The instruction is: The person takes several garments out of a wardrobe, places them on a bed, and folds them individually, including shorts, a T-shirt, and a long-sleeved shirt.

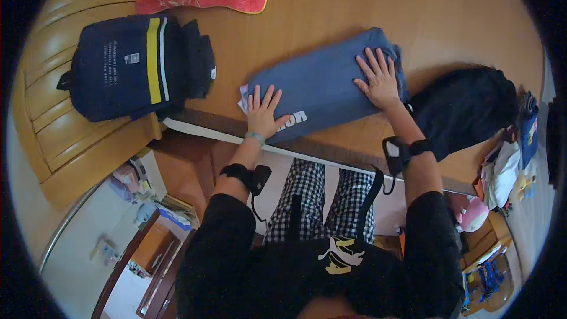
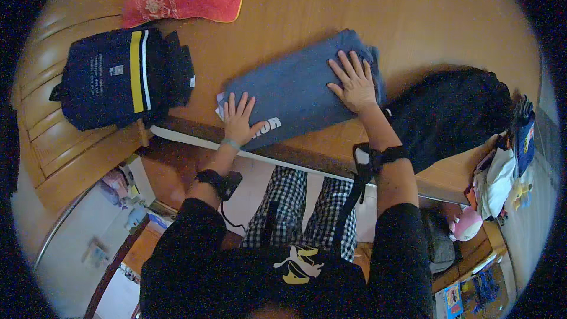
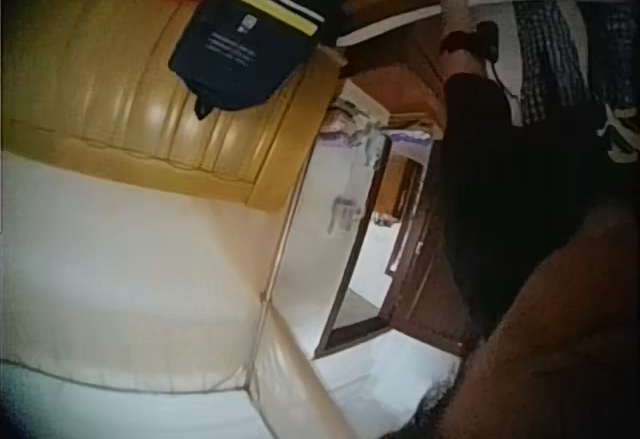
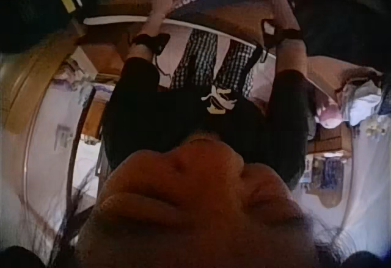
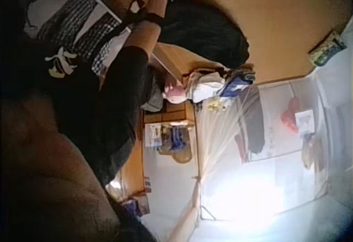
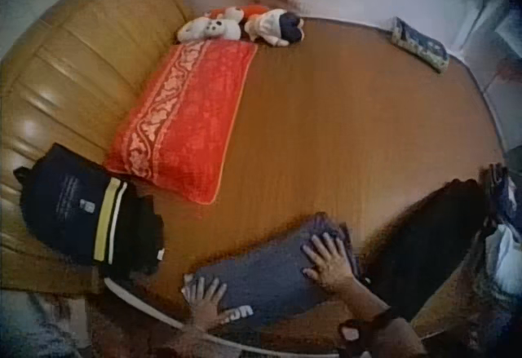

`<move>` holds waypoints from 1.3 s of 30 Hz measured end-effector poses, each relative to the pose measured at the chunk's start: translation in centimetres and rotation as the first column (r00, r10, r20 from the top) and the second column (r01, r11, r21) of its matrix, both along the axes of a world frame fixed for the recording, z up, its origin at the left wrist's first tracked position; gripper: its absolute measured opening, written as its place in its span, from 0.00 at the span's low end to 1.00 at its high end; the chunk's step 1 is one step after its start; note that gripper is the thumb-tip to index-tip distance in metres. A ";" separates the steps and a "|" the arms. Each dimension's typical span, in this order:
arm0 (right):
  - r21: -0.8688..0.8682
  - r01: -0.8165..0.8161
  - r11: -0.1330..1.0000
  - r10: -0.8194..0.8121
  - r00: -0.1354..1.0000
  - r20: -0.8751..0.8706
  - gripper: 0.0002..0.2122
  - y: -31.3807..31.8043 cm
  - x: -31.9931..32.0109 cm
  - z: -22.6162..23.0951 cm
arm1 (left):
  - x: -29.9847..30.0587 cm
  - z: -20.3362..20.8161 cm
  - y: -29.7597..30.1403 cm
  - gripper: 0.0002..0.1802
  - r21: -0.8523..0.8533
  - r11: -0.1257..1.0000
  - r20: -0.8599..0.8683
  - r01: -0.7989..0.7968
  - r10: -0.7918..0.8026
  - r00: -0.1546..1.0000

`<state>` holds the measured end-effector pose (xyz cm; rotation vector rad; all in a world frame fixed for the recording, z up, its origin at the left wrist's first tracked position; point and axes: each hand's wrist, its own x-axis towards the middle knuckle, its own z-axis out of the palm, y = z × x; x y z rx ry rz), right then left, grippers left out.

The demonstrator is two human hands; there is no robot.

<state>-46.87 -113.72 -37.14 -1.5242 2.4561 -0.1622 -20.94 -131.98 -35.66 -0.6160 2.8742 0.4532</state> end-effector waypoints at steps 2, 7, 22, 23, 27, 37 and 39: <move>0.015 -0.001 1.000 0.001 1.000 -0.016 0.24 -0.3 -0.4 -0.6 | 0.0 -0.8 -0.3 0.35 0.009 1.000 0.007 0.003 -0.003 1.000; -0.377 0.085 0.922 -0.012 0.981 0.193 0.26 0.1 -0.8 1.3 | 0.2 -0.4 -0.2 0.35 0.037 0.999 -0.078 0.038 -0.035 0.996; 0.281 0.661 0.696 -0.610 0.338 0.716 0.19 5.1 -4.6 0.0 | -14.3 0.6 0.4 0.40 0.279 0.960 0.138 -0.025 -0.014 0.990; 0.278 0.670 0.688 -0.611 0.329 0.720 0.19 4.7 -4.3 0.8 | -14.6 0.9 0.3 0.40 0.328 0.942 0.276 -0.075 -0.020 0.961; 0.232 0.659 0.715 -0.485 0.228 0.844 0.14 4.9 -3.5 2.0 | -14.5 0.0 0.2 0.37 0.533 0.844 0.377 -0.061 -0.173 0.910; 0.117 0.592 0.797 -0.217 0.100 0.971 0.15 5.3 -4.1 8.4 | -12.3 3.1 3.1 0.34 0.726 -0.108 0.647 -0.679 -0.227 0.728; 0.120 0.566 0.816 -0.292 0.224 0.930 0.16 6.4 -5.0 7.2 | -13.2 3.7 4.1 0.35 0.746 -0.035 0.637 -0.665 -0.256 0.727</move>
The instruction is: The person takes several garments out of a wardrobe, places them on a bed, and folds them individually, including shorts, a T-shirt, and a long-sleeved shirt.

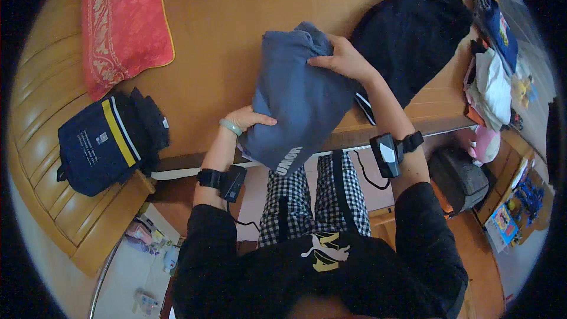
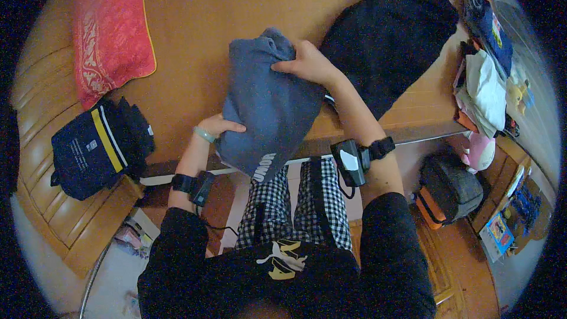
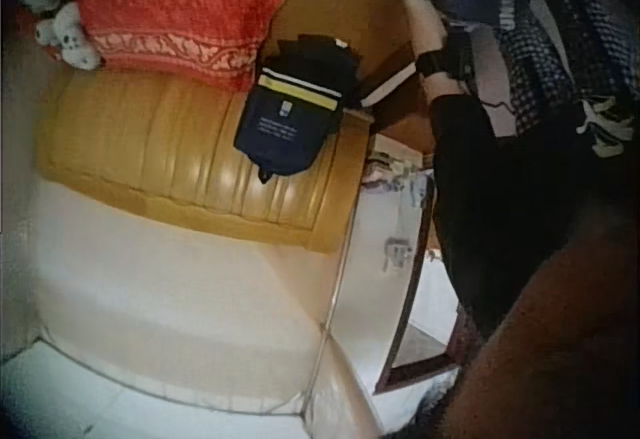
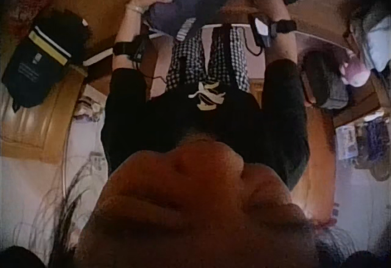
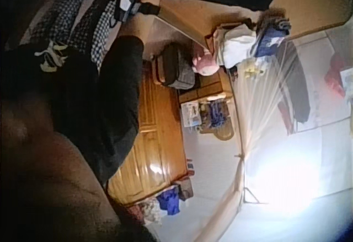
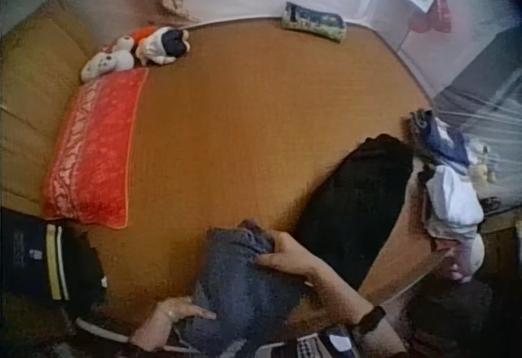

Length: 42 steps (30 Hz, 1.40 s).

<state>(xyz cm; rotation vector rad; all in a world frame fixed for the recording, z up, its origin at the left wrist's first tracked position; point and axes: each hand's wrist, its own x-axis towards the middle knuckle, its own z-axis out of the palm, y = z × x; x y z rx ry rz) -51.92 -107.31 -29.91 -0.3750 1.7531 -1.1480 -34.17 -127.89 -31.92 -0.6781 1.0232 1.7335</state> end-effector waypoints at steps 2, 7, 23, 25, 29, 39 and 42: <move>-0.099 0.246 0.964 -0.265 0.877 -0.401 0.18 1.8 -0.5 -0.7 | 0.0 -0.8 0.5 0.35 -0.025 0.999 -0.006 -0.025 0.025 1.000; -0.283 0.854 0.437 -0.759 0.181 -0.625 0.22 11.6 -1.5 -1.9 | 2.1 -0.6 -0.4 0.34 -0.162 0.967 -0.021 -0.196 0.195 0.981; 0.067 0.920 0.387 -0.820 0.310 0.481 0.22 16.4 -4.0 -4.9 | 5.3 3.1 -1.7 0.29 -0.328 0.847 0.015 -0.420 0.449 0.894; 0.087 0.913 0.399 -0.822 0.313 0.476 0.20 16.4 -3.9 -5.1 | 5.1 3.5 -1.6 0.30 -0.354 0.846 0.027 -0.399 0.436 0.900; 0.025 0.933 0.358 -0.816 0.300 0.493 0.18 16.0 -3.8 -2.9 | 5.6 6.5 -1.7 0.26 -0.382 0.812 -0.069 -0.442 0.451 0.890; -0.158 0.878 0.451 -0.889 0.458 0.009 0.22 16.9 4.7 14.3 | 1.6 16.9 2.7 0.22 -0.069 0.842 -0.371 -0.536 0.477 0.797; -0.140 0.780 0.610 -0.781 0.563 -0.272 0.19 16.4 8.9 18.4 | -0.5 19.1 8.8 0.23 0.027 0.927 -0.471 -0.375 0.342 0.813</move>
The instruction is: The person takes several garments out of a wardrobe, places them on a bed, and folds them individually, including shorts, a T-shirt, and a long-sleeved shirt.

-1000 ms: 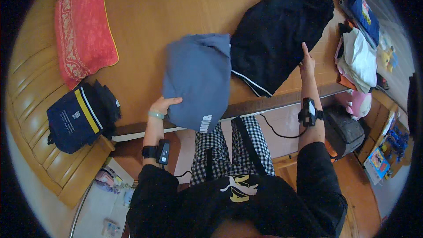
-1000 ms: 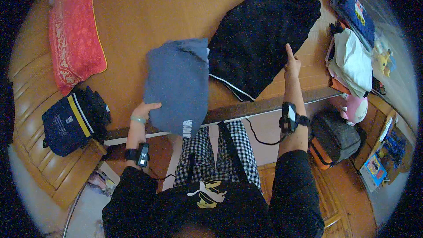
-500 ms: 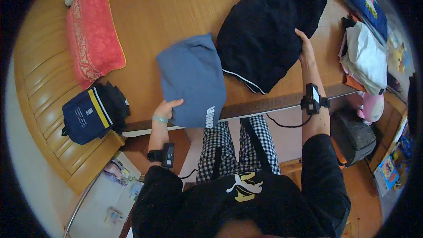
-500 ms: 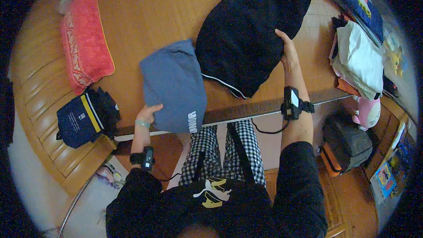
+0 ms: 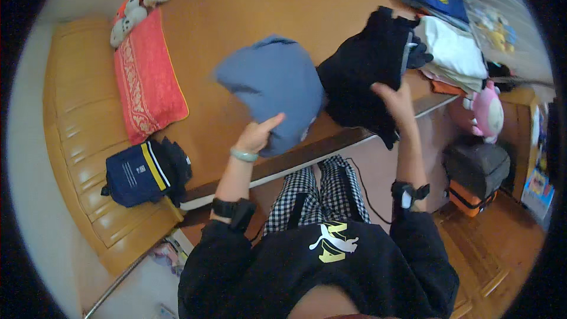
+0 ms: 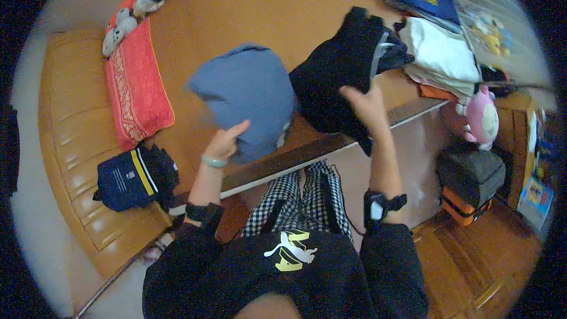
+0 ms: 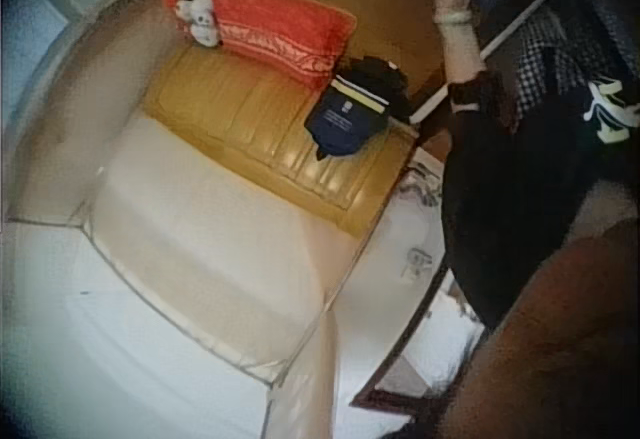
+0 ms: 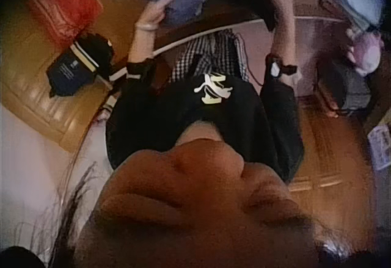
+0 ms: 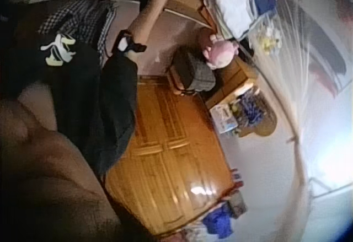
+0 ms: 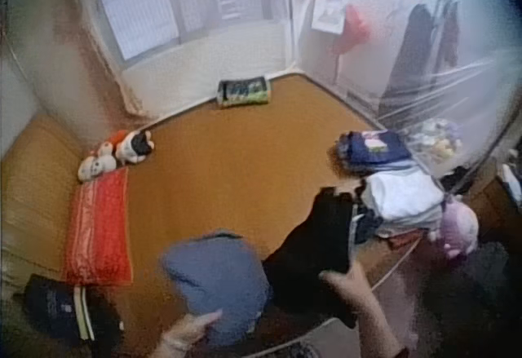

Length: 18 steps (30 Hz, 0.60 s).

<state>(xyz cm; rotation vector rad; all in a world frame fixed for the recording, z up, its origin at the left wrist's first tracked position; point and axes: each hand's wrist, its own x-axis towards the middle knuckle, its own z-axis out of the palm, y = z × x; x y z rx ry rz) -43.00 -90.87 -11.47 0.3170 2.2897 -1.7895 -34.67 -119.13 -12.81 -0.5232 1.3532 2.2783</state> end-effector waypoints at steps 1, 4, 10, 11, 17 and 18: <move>0.156 -0.099 0.983 0.125 0.978 -0.165 0.19 -0.9 1.6 1.6 | -0.3 0.4 2.2 0.22 0.028 0.997 -0.006 0.067 -0.067 0.998; 0.674 -0.251 0.695 0.336 0.942 0.003 0.24 -4.0 7.1 5.5 | -0.1 0.8 8.9 0.20 -0.012 0.949 0.068 0.315 -0.314 0.947; 0.763 0.020 0.646 0.301 0.912 -0.278 0.28 1.1 15.3 8.1 | 2.4 3.9 20.6 0.09 0.266 0.957 0.047 0.118 -0.135 0.990; 0.753 0.092 0.652 0.298 0.882 -0.366 0.28 2.3 16.6 8.5 | 2.4 3.2 22.0 0.09 0.372 0.917 0.085 0.144 -0.188 0.978; 0.563 0.274 0.780 -0.013 0.906 -0.423 0.26 10.6 27.2 7.4 | 6.0 4.2 31.5 0.12 0.501 0.785 0.130 0.365 -0.486 0.865; 0.512 0.319 0.797 -0.080 0.897 -0.434 0.25 12.3 29.7 6.7 | 7.1 4.6 33.2 0.13 0.481 0.785 0.144 0.391 -0.511 0.848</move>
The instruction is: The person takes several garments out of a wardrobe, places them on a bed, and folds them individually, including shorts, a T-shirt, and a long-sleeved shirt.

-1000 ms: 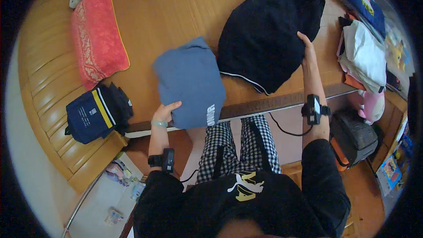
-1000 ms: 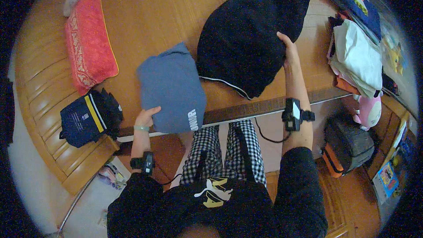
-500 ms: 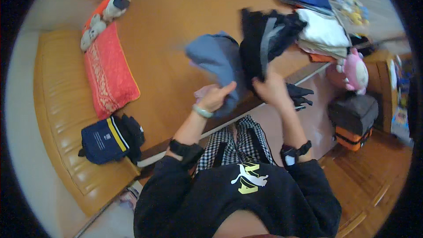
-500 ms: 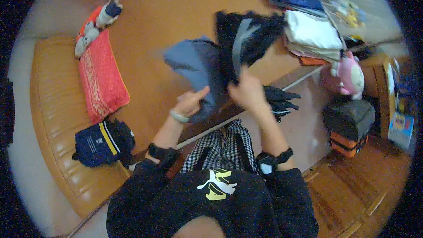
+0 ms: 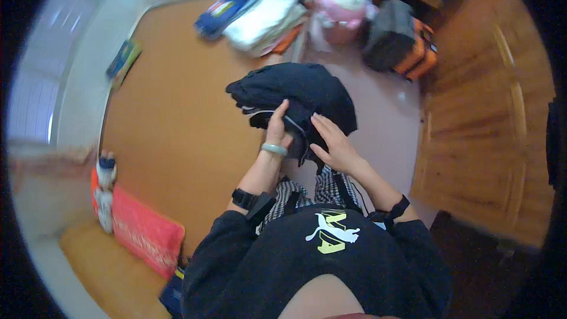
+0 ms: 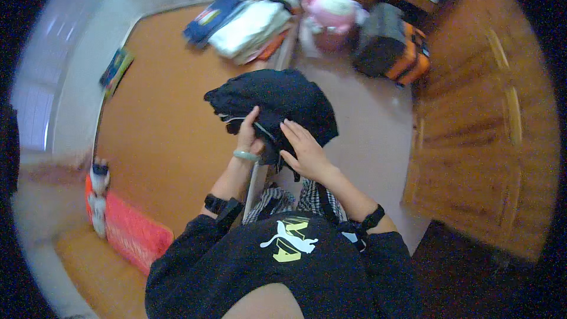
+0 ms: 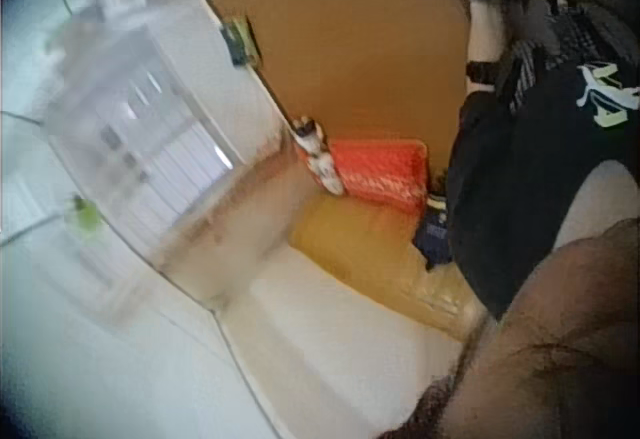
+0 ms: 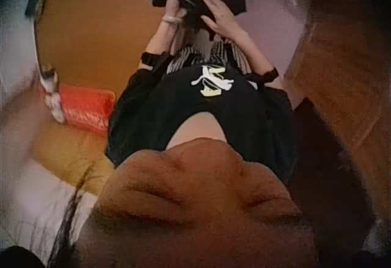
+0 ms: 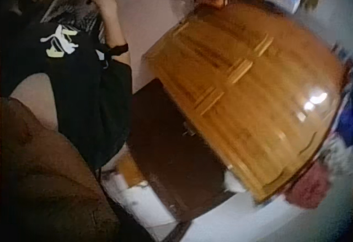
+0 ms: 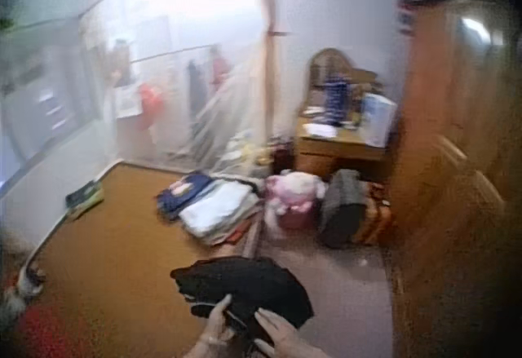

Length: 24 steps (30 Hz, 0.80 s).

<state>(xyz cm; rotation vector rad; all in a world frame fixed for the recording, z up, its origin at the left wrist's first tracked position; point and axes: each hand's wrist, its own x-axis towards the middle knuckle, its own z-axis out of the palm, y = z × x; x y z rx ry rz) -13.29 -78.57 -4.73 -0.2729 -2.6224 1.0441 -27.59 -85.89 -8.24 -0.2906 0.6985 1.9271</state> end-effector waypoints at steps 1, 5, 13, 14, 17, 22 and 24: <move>0.064 -0.024 0.998 0.026 0.999 -0.026 0.24 2.9 1.7 -1.3 | -0.5 -1.5 2.5 0.13 0.041 0.998 -0.026 0.037 -0.036 0.999; -0.089 0.522 0.848 -0.524 0.852 0.005 0.19 11.7 12.6 -1.7 | 3.0 0.5 7.6 0.18 0.026 0.985 -0.098 0.173 -0.170 0.981; -0.603 0.798 -0.004 -0.950 -0.191 -0.247 0.23 28.9 39.7 3.2 | 11.8 1.0 18.7 0.19 -0.011 0.887 -0.115 0.462 -0.460 0.880; -0.620 0.782 -0.061 -0.940 -0.255 -0.229 0.26 30.5 42.2 4.6 | 13.1 0.8 20.9 0.19 -0.009 0.874 -0.121 0.485 -0.483 0.868; -0.643 0.763 -0.061 -0.933 -0.273 -0.235 0.28 34.5 47.1 6.8 | 17.1 0.2 23.5 0.19 -0.021 0.873 -0.132 0.488 -0.486 0.864; -0.344 0.909 -0.235 -0.954 -0.283 -0.097 0.35 42.4 54.6 5.0 | 21.0 1.8 28.0 0.19 0.033 0.782 -0.054 0.622 -0.620 0.783; -0.352 0.887 -0.300 -0.905 -0.381 -0.188 0.29 44.7 55.9 4.7 | 21.3 1.9 29.8 0.19 0.056 0.765 -0.066 0.642 -0.638 0.767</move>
